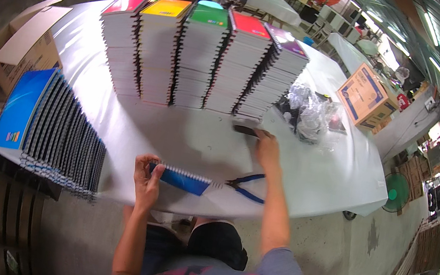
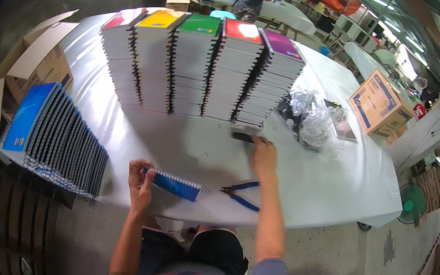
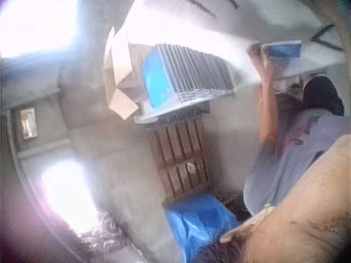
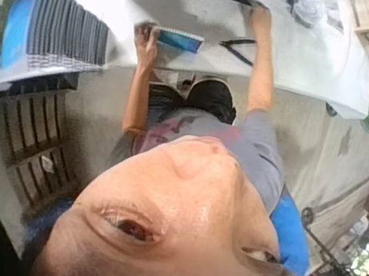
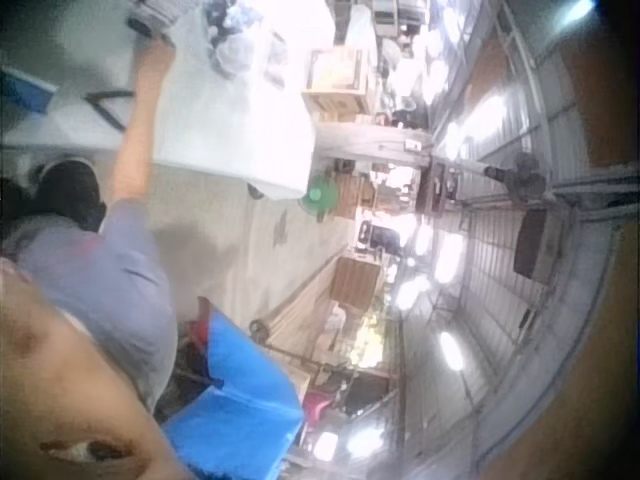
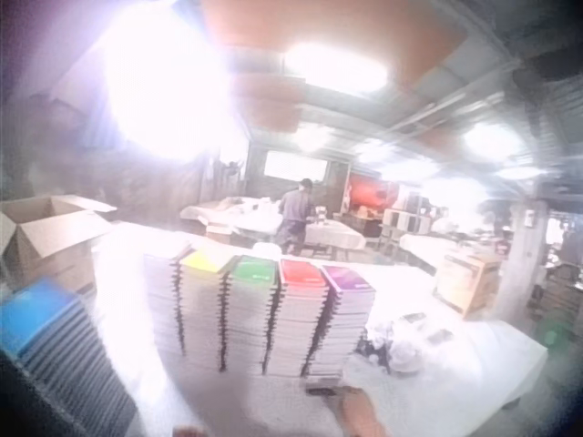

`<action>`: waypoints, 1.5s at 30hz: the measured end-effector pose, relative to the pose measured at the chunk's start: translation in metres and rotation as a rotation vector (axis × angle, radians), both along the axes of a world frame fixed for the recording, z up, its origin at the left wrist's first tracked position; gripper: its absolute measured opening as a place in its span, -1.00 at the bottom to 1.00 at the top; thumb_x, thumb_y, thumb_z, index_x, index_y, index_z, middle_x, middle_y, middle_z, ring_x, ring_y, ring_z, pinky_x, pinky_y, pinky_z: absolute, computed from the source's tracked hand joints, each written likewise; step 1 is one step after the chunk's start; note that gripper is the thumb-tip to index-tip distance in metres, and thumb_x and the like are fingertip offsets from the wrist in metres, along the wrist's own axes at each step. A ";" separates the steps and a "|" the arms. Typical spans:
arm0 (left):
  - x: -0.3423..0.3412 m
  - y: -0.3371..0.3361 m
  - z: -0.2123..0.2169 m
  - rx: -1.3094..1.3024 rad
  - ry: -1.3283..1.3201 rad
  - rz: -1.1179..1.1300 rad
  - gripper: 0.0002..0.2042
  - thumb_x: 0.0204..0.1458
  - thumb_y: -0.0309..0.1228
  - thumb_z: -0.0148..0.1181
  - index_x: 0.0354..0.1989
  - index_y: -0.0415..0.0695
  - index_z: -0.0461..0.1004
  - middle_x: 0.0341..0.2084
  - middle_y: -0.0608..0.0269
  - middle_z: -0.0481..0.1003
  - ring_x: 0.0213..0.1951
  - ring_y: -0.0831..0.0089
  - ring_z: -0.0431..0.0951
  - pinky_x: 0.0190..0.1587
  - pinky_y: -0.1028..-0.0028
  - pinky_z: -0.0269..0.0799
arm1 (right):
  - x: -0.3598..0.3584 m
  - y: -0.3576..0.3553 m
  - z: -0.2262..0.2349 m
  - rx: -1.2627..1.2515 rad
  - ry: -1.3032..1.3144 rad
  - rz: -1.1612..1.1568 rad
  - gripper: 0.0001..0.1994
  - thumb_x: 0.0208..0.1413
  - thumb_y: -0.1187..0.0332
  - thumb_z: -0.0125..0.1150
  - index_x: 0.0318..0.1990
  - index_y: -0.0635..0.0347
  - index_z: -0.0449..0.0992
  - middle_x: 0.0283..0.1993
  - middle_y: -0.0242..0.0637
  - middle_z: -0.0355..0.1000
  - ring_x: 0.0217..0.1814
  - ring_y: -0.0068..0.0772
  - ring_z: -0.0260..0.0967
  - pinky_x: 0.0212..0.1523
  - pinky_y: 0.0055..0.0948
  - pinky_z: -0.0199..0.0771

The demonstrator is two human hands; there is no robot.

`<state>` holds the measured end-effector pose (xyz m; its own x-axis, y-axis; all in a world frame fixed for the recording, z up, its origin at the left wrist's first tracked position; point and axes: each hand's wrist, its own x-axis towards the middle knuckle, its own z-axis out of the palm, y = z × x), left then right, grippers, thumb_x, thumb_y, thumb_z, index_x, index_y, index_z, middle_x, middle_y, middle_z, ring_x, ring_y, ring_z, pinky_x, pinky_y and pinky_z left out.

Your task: The person assembles spiral-bound notebooks by inserting a metal coil into the punched holes of a blue notebook cover. They use pliers to secure the coil and then place the finished notebook onto a stack. The person repeats this process for multiple notebooks.

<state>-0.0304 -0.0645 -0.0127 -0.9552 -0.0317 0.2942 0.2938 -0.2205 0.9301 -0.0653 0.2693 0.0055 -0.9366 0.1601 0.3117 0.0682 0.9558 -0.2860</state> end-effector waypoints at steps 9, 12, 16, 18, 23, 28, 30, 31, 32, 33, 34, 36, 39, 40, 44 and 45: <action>0.010 0.002 -0.003 -0.009 0.104 0.455 -0.49 -0.17 -0.58 0.35 0.04 -0.26 0.37 -0.31 0.23 0.55 -0.39 0.58 0.48 -0.23 0.60 0.40 | 0.127 -0.047 0.022 0.017 -0.305 0.344 -0.42 0.03 0.17 0.18 0.23 0.00 0.23 0.30 -0.09 0.06 0.33 0.06 -0.05 0.27 -0.03 -0.03; 0.017 0.001 0.011 0.009 0.117 0.411 -0.65 -0.19 -0.68 0.32 -0.16 -0.24 0.47 -0.28 0.14 0.54 -0.26 0.47 0.51 -0.17 0.55 0.45 | 0.130 -0.050 -0.008 0.028 -0.087 0.311 -0.49 0.08 0.13 0.12 0.20 0.00 0.29 0.16 -0.09 0.18 0.24 0.02 0.04 0.22 -0.01 0.01; 0.019 0.000 0.011 0.000 0.144 0.334 -0.73 -0.25 -0.75 0.31 -0.31 -0.25 0.53 -0.30 0.10 0.53 -0.12 0.39 0.50 -0.09 0.47 0.50 | 0.131 -0.070 -0.004 -0.082 -0.062 0.248 -0.58 0.12 0.14 0.08 0.12 0.03 0.40 -0.03 -0.14 0.25 0.03 -0.09 0.19 0.10 -0.14 0.15; 0.022 0.001 0.014 0.045 0.076 0.292 -0.73 -0.26 -0.77 0.30 -0.33 -0.25 0.53 -0.32 0.10 0.53 -0.08 0.37 0.47 -0.06 0.42 0.51 | 0.131 -0.110 0.020 -0.426 0.014 0.248 -0.62 0.13 0.15 0.08 0.08 0.03 0.45 -0.09 -0.15 0.27 -0.04 -0.13 0.24 0.05 -0.24 0.21; 0.025 -0.003 0.019 0.055 0.061 0.340 -0.77 -0.32 -0.62 0.41 -0.39 -0.19 0.61 -0.42 0.27 0.58 -0.15 0.42 0.49 -0.16 0.48 0.47 | 0.121 -0.175 0.077 -0.421 0.109 0.432 -0.66 0.05 0.21 0.20 0.02 -0.07 0.50 -0.08 -0.16 0.30 -0.04 -0.16 0.26 0.03 -0.29 0.23; 0.025 -0.004 0.025 -0.106 0.136 0.396 -0.79 -0.32 -0.62 0.41 -0.43 -0.18 0.59 -0.41 0.27 0.59 -0.17 0.40 0.49 -0.14 0.45 0.46 | 0.114 -0.190 0.085 -0.388 0.079 0.430 -0.67 0.03 0.22 0.22 0.00 -0.13 0.52 -0.04 -0.16 0.31 -0.01 -0.14 0.25 0.06 -0.23 0.18; 0.026 -0.004 0.025 -0.149 0.170 0.418 -0.79 -0.32 -0.62 0.41 -0.44 -0.17 0.58 -0.40 0.28 0.59 -0.17 0.38 0.49 -0.13 0.44 0.45 | 0.111 -0.192 0.086 -0.359 0.050 0.444 -0.68 0.03 0.22 0.22 -0.01 -0.13 0.52 -0.04 -0.15 0.30 0.00 -0.13 0.24 0.05 -0.24 0.19; 0.027 -0.004 0.025 -0.173 0.187 0.432 -0.78 -0.33 -0.63 0.40 -0.44 -0.15 0.58 -0.40 0.29 0.59 -0.18 0.37 0.49 -0.13 0.43 0.44 | 0.111 -0.192 0.086 -0.345 0.035 0.451 -0.68 0.03 0.22 0.22 -0.01 -0.13 0.52 -0.04 -0.15 0.30 0.00 -0.13 0.24 0.04 -0.24 0.19; 0.027 -0.004 0.025 -0.198 0.205 0.445 -0.78 -0.33 -0.63 0.40 -0.43 -0.14 0.57 -0.40 0.30 0.60 -0.18 0.36 0.49 -0.13 0.42 0.43 | 0.110 -0.193 0.086 -0.335 0.027 0.454 -0.68 0.03 0.22 0.22 -0.01 -0.13 0.52 -0.04 -0.16 0.31 -0.01 -0.13 0.25 0.05 -0.24 0.18; 0.027 -0.005 0.024 -0.226 0.233 0.453 -0.76 -0.34 -0.64 0.40 -0.42 -0.14 0.56 -0.39 0.29 0.59 -0.17 0.36 0.48 -0.12 0.43 0.43 | 0.110 -0.193 0.085 -0.326 0.018 0.458 -0.68 0.03 0.22 0.22 -0.01 -0.14 0.52 -0.05 -0.17 0.31 -0.01 -0.14 0.25 0.05 -0.24 0.17; 0.027 -0.005 0.022 -0.255 0.261 0.460 -0.74 -0.35 -0.64 0.41 -0.42 -0.13 0.55 -0.38 0.29 0.59 -0.16 0.36 0.48 -0.12 0.45 0.42 | 0.109 -0.193 0.085 -0.316 0.009 0.462 -0.68 0.03 0.22 0.21 -0.01 -0.14 0.52 -0.05 -0.17 0.32 -0.02 -0.14 0.25 0.06 -0.23 0.16; 0.027 -0.008 0.021 -0.300 0.320 0.476 -0.71 -0.38 -0.65 0.42 -0.40 -0.12 0.53 -0.37 0.29 0.59 -0.16 0.36 0.47 -0.13 0.46 0.42 | 0.110 -0.193 0.090 -0.333 -0.074 0.470 -0.70 0.06 0.21 0.19 -0.02 -0.11 0.52 -0.11 -0.17 0.34 -0.08 -0.18 0.29 0.00 -0.24 0.22; 0.025 -0.010 0.021 -0.349 0.423 0.499 -0.69 -0.39 -0.65 0.42 -0.40 -0.11 0.53 -0.36 0.29 0.59 -0.22 0.38 0.49 -0.17 0.47 0.41 | 0.110 -0.189 0.087 -0.643 -0.228 0.535 -0.66 0.11 0.20 0.14 0.04 0.00 0.45 -0.20 -0.18 0.38 -0.18 -0.25 0.35 -0.13 -0.28 0.32; 0.025 -0.011 0.021 -0.371 0.462 0.509 -0.69 -0.39 -0.66 0.42 -0.40 -0.11 0.53 -0.36 0.28 0.59 -0.24 0.38 0.50 -0.19 0.47 0.41 | 0.110 -0.187 0.084 -0.794 -0.283 0.563 -0.63 0.13 0.19 0.12 0.08 0.04 0.42 -0.23 -0.18 0.39 -0.22 -0.28 0.37 -0.18 -0.30 0.36; 0.024 -0.013 0.019 -0.347 0.561 0.502 -0.69 -0.37 -0.70 0.38 -0.38 -0.13 0.53 -0.38 0.24 0.59 -0.30 0.40 0.52 -0.23 0.50 0.40 | 0.109 -0.178 0.070 -1.665 -0.780 0.489 -0.55 0.17 0.23 0.08 0.18 0.17 0.26 -0.24 -0.15 0.40 -0.25 -0.31 0.38 -0.22 -0.42 0.38; 0.024 -0.012 0.017 -0.339 0.546 0.490 -0.69 -0.33 -0.69 0.37 -0.34 -0.14 0.51 -0.36 0.21 0.59 -0.29 0.41 0.51 -0.23 0.52 0.40 | 0.110 -0.179 0.068 -1.608 -0.733 0.504 -0.54 0.16 0.23 0.10 0.18 0.17 0.25 -0.21 -0.14 0.39 -0.22 -0.30 0.38 -0.18 -0.43 0.37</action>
<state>-0.0064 -0.0768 0.0044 -0.5746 -0.2350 0.7840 0.7159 0.3200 0.6206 0.0447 0.0906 0.0740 -0.8455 -0.4508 -0.2861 0.4134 -0.2137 -0.8851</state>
